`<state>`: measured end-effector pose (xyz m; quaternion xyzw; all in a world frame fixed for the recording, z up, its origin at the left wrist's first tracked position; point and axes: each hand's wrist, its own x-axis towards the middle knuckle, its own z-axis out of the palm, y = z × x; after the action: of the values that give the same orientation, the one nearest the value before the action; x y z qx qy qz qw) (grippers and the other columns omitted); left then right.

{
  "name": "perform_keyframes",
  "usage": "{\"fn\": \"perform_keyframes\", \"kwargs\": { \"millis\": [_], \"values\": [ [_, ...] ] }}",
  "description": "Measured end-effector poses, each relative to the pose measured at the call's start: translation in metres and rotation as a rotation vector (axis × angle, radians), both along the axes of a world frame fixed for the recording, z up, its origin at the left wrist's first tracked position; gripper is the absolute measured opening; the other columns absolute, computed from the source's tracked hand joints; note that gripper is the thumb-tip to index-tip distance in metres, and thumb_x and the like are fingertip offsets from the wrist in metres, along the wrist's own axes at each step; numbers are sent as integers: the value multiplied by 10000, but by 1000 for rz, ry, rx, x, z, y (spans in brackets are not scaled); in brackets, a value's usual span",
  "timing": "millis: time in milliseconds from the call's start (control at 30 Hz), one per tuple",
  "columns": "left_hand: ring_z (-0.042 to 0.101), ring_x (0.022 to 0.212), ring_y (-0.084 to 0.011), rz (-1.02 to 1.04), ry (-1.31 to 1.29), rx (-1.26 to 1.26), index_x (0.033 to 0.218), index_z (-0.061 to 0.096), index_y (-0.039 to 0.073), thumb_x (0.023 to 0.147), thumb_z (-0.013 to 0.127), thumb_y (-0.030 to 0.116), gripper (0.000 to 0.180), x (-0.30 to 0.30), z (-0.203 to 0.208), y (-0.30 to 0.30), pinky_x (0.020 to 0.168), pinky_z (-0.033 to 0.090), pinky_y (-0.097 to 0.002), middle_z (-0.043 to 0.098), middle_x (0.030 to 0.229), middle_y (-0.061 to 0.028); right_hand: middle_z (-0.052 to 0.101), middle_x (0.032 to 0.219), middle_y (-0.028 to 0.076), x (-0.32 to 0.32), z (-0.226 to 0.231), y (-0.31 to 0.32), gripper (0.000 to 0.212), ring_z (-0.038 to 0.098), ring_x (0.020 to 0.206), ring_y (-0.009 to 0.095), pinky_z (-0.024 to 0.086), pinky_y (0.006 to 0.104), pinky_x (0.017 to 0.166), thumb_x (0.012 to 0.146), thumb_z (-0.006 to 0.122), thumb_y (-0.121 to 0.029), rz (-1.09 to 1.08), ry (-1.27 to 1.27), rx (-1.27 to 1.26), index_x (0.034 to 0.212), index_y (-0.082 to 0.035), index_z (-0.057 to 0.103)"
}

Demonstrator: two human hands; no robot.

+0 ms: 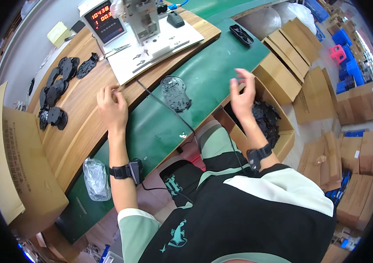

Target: Assembling plastic electronic components using a pneumatic press at a factory workstation.

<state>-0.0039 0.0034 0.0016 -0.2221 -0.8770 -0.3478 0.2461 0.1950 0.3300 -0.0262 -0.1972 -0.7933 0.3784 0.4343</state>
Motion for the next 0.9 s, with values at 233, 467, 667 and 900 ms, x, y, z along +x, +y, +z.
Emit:
{"fn": "perform_keyframes", "kwargs": {
  "millis": [233,467,667,900],
  "values": [
    [619,1005,-353,2,21,7,986,679,19,903,610,34,109,-2,-2,-2,870,510,-456,678,1013,-145,651,1227,99,-25,28,-79,334,598,1163,331,470,462,1024,899,774,-179,638,-250,470,1229,-150,729],
    [635,957,-351,3,30,12,981,686,15,909,604,33,111,0,2,1,851,513,-458,680,978,-148,693,1132,48,-12,38,-18,152,604,1163,284,416,443,1051,843,811,-161,651,-321,496,927,-111,695],
    [648,962,-344,-19,43,30,1004,691,9,943,588,29,122,-4,-2,-4,835,531,-425,687,998,-162,691,1299,37,-29,56,29,244,565,1261,288,390,454,1094,840,707,1,483,-323,713,1046,-126,682],
    [652,913,-326,-16,51,30,984,688,5,933,595,11,106,-2,-2,-1,802,527,-412,685,964,-152,596,999,165,-20,48,-20,262,660,870,357,541,471,783,969,682,-168,290,-613,336,1221,-97,677]
  ]
}}
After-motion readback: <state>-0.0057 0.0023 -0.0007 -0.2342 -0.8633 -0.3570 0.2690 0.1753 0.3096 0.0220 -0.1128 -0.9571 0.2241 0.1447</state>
